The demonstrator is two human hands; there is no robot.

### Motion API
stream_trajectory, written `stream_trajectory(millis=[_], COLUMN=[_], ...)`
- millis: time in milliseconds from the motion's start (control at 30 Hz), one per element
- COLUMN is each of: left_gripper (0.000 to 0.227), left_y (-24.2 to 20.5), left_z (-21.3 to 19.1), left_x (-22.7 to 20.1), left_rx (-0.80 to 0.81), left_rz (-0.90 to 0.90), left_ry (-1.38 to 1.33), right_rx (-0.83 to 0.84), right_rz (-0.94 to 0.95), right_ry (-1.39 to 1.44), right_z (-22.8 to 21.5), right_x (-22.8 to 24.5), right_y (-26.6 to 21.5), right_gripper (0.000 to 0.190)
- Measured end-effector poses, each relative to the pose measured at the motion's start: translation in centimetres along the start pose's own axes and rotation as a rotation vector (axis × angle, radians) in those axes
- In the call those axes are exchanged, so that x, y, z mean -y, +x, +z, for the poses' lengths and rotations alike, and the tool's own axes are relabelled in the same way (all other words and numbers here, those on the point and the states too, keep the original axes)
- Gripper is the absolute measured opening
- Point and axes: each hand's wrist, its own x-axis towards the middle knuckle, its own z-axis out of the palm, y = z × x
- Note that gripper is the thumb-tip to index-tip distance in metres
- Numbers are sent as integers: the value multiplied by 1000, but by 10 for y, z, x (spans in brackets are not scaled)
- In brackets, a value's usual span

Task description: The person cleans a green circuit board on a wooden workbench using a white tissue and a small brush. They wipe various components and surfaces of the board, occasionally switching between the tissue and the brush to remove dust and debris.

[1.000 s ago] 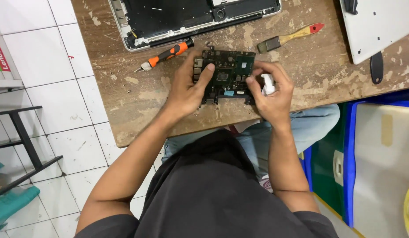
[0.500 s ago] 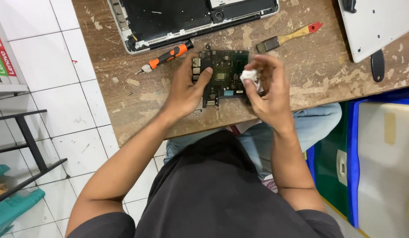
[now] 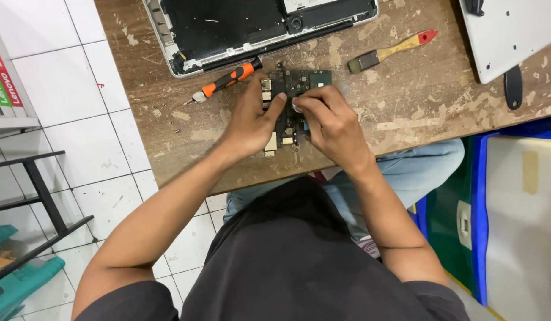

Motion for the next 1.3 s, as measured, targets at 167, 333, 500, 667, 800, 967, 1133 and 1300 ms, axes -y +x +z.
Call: stream_trajectory(millis=[167, 333, 500, 667, 800, 967, 1133, 1300], left_gripper=[66, 65, 60, 64, 64, 68, 68, 64], left_y=[-1, -1, -3, -2, -2, -1, -1, -1], left_z=[-5, -3, -4, -6, -5, -4, -4, -5], left_x=[-8, -7, -9, -6, -10, -10, -11, -12], left_rx=[11, 5, 5, 5, 3, 10, 10, -2], left_rz=[-41, -47, -70, -83, -84, -116, -115, -65], left_ry=[6, 27, 22, 31, 23, 36, 33, 36], right_rx=[37, 0, 9, 15, 20, 23, 1, 12], right_rz=[21, 25, 65, 10, 33, 7, 26, -23], right_ry=[34, 13, 16, 4, 9, 13, 24, 60], right_z=[-6, -3, -3, -1, -2, -3, 3, 1], right_x=[9, 7, 9, 2, 3, 5, -4, 4], right_y=[6, 7, 7, 4, 4, 7, -1, 7], right_gripper=[10, 11, 10, 9, 10, 11, 11, 14])
